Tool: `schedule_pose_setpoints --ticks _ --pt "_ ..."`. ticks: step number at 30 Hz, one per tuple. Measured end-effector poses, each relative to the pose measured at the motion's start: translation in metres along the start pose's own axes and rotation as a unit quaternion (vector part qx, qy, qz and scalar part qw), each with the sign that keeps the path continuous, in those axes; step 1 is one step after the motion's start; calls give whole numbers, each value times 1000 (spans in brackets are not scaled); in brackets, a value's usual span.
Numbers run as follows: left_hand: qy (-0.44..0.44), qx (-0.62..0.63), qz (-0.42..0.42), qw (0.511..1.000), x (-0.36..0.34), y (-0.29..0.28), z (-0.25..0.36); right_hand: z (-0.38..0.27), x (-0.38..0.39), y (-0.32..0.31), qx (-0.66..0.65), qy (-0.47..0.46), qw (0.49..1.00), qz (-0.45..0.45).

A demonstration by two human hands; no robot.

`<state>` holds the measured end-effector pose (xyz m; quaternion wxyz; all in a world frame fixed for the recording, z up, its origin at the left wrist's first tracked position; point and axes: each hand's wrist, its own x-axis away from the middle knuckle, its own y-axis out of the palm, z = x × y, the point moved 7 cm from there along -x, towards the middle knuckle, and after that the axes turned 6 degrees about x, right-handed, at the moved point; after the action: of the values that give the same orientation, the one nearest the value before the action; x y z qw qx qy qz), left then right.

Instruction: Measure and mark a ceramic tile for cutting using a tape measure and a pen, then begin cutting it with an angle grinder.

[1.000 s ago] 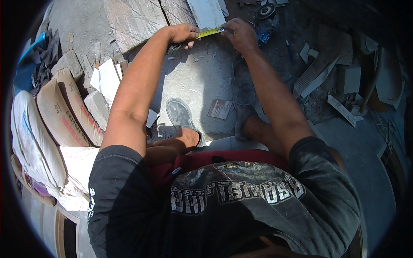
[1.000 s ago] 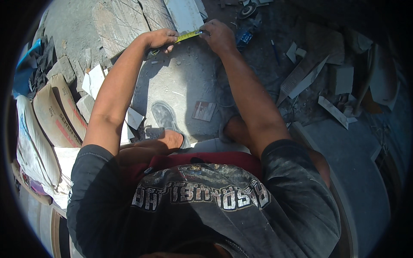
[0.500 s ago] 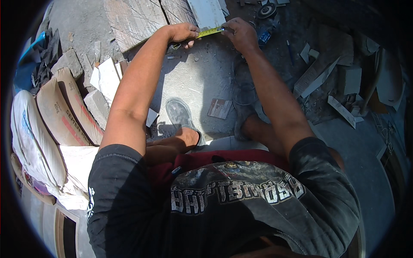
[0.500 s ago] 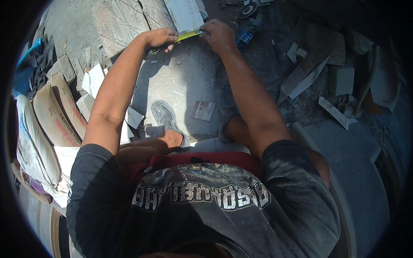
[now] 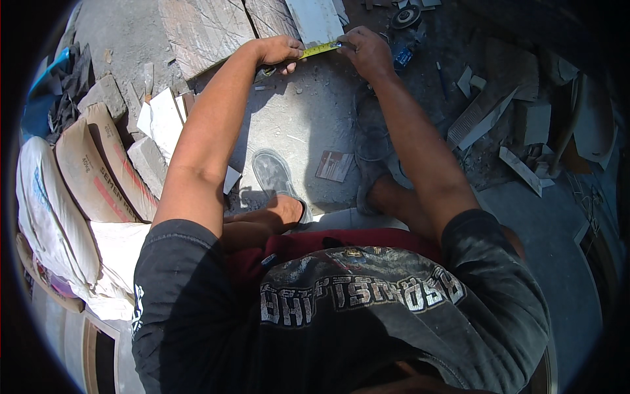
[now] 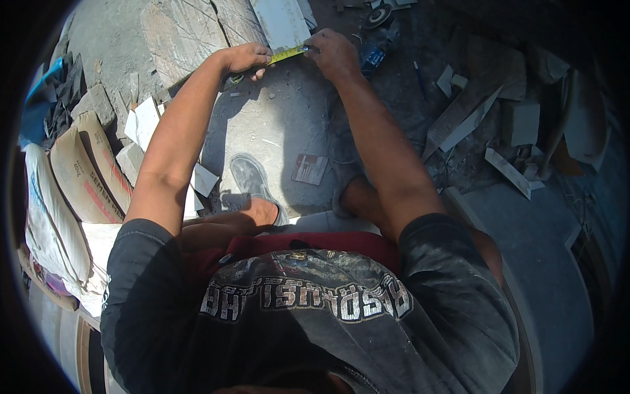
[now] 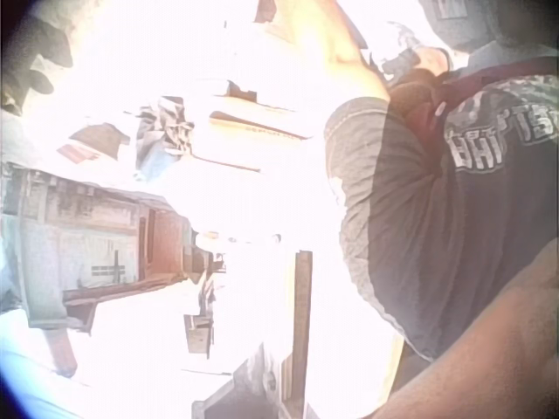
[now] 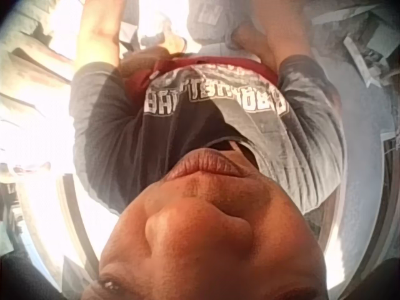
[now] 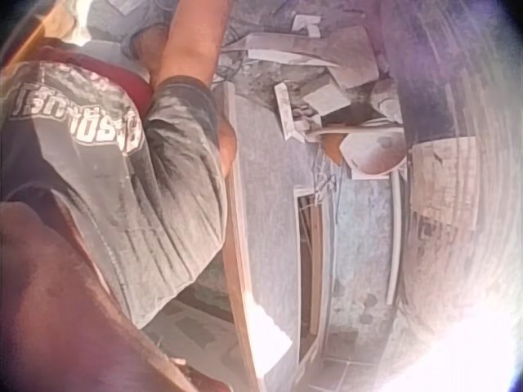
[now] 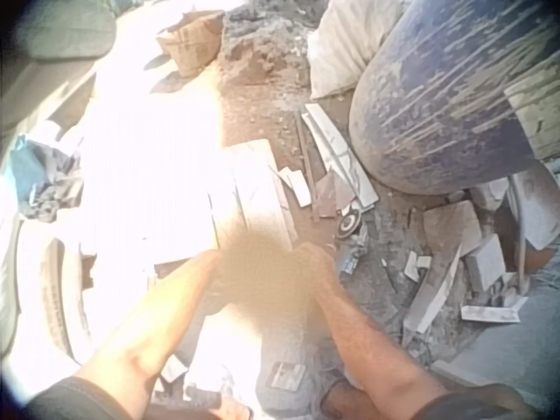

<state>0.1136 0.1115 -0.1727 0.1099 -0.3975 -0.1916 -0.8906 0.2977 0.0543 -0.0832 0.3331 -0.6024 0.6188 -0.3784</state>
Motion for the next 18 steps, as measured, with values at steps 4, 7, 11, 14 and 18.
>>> schedule_pose_setpoints --ticks 4,7,11,14,18 --pt "0 0 -6 1000 -2 -2 -2 0 0 -1 -6 2 1000 -2" --pt "-8 -4 0 1000 -3 -4 -4 1 -1 0 -10 2 1000 -1" --pt "-2 -6 -5 1000 -4 -3 -2 3 -1 2 -6 7 1000 -4" --pt "-4 1 -10 1000 -2 -1 -1 4 -2 3 -7 8 1000 -6" --pt "0 -2 3 1000 2 0 3 4 -2 3 -13 4 1000 -11"
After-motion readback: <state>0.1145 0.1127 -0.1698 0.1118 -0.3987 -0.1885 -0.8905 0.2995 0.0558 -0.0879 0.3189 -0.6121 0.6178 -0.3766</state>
